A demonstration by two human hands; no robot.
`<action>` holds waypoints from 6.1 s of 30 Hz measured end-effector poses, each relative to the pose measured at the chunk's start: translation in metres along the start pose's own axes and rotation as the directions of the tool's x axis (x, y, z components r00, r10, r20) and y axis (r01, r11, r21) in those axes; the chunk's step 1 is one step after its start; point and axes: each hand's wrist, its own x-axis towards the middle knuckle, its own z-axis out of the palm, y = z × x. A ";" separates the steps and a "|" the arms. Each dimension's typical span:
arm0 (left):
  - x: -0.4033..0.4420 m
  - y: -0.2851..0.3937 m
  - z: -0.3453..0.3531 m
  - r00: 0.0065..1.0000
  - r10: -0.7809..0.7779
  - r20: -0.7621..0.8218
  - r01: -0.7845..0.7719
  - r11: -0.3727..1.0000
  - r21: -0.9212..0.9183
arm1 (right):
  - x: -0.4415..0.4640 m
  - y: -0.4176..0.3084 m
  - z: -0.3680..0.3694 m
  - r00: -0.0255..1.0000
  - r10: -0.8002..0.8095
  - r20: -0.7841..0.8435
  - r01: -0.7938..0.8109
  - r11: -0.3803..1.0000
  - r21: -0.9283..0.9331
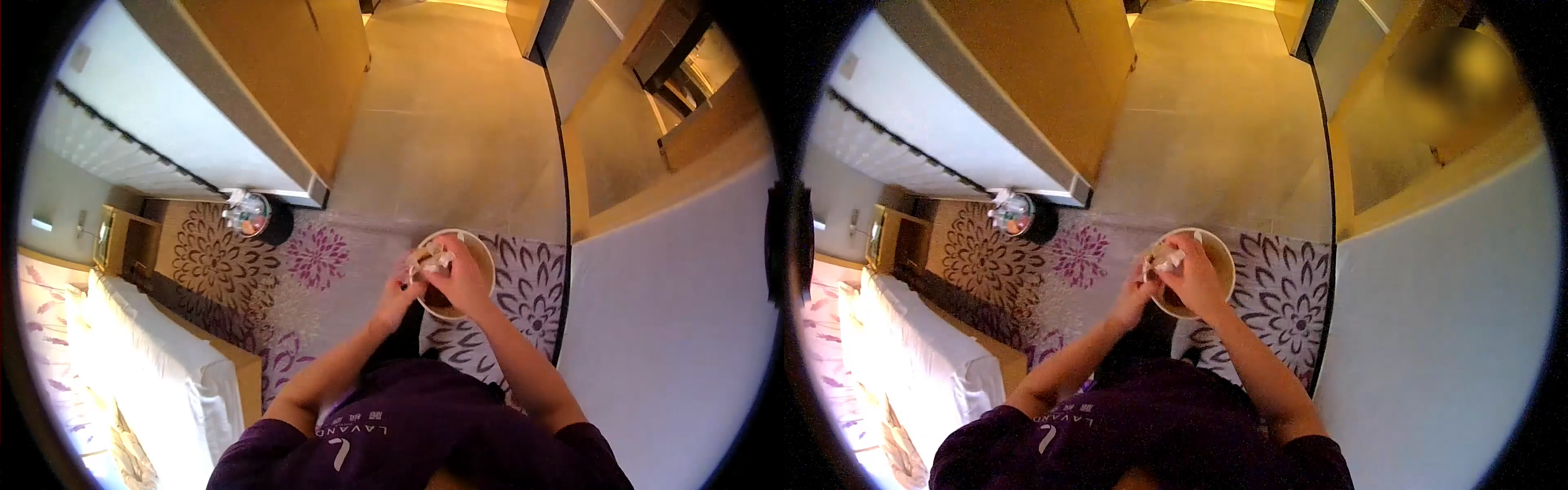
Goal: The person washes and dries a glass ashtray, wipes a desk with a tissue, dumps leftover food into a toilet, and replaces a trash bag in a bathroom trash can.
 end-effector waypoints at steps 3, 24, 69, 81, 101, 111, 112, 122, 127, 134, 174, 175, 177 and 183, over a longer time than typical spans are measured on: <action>0.106 0.041 -0.008 0.985 0.157 -0.067 -0.153 0.986 0.063 | 0.116 0.048 -0.018 0.997 0.014 0.080 -0.011 0.999 -0.031; 0.804 0.303 -0.120 0.970 -0.048 -0.240 0.036 0.998 -0.052 | 0.837 0.219 -0.094 0.957 0.193 -0.218 -0.213 0.974 -0.072; 1.741 0.814 -0.776 0.273 0.150 -0.950 -0.527 0.850 -0.017 | 2.154 0.297 0.370 0.429 -0.503 0.750 0.321 0.861 0.393; 1.755 0.936 -1.026 0.030 0.066 -0.997 -0.579 0.815 0.037 | 2.308 0.191 0.625 0.239 -0.597 0.766 0.222 0.801 0.556; 1.753 1.065 -1.305 -0.296 -0.006 -0.955 -0.484 0.863 0.144 | 2.459 0.057 0.908 -0.096 -0.638 0.764 0.056 0.762 0.645; 1.705 1.138 -1.486 -0.453 0.006 -0.891 -0.306 0.938 0.162 | 2.487 -0.009 1.102 -0.171 -0.701 0.692 0.012 0.701 0.713; 1.699 1.135 -1.513 -0.458 -0.009 -0.889 -0.350 0.921 0.171 | 2.491 -0.016 1.133 -0.198 -0.681 0.705 -0.025 0.723 0.690; 1.651 1.127 -1.827 -0.512 -0.224 -0.829 -0.441 0.897 0.031 | 2.521 -0.037 1.473 -0.439 -0.575 0.690 -0.098 0.795 0.599; 1.653 1.123 -1.921 -0.605 -0.364 -0.708 -0.239 0.931 -0.275 | 2.528 -0.024 1.588 -0.572 -0.341 0.746 -0.073 0.927 0.368; 1.662 1.127 -2.003 -0.552 -0.757 -0.349 -0.359 0.594 -0.720 | 2.529 0.025 1.687 -0.792 -0.064 0.607 -0.272 0.928 -0.256; 1.657 1.087 -2.008 -0.016 -0.572 -0.820 -0.951 0.261 -0.163 | 2.593 -0.132 1.683 -0.862 -0.095 0.498 0.248 0.778 0.577; 1.655 1.078 -2.004 0.050 -0.561 -0.826 -0.945 0.240 -0.221 | 2.613 -0.173 1.685 -0.854 -0.123 0.506 0.193 0.828 0.527; 1.651 1.082 -2.001 -0.007 -0.517 -0.856 -0.964 0.232 -0.133 | 2.678 -0.252 1.681 -0.507 -0.032 0.861 0.661 0.627 0.412; 1.623 1.111 -1.984 -0.028 -0.418 -0.908 -0.990 0.134 -0.031 | 2.804 -0.352 1.839 0.181 -0.821 0.541 0.476 0.554 0.683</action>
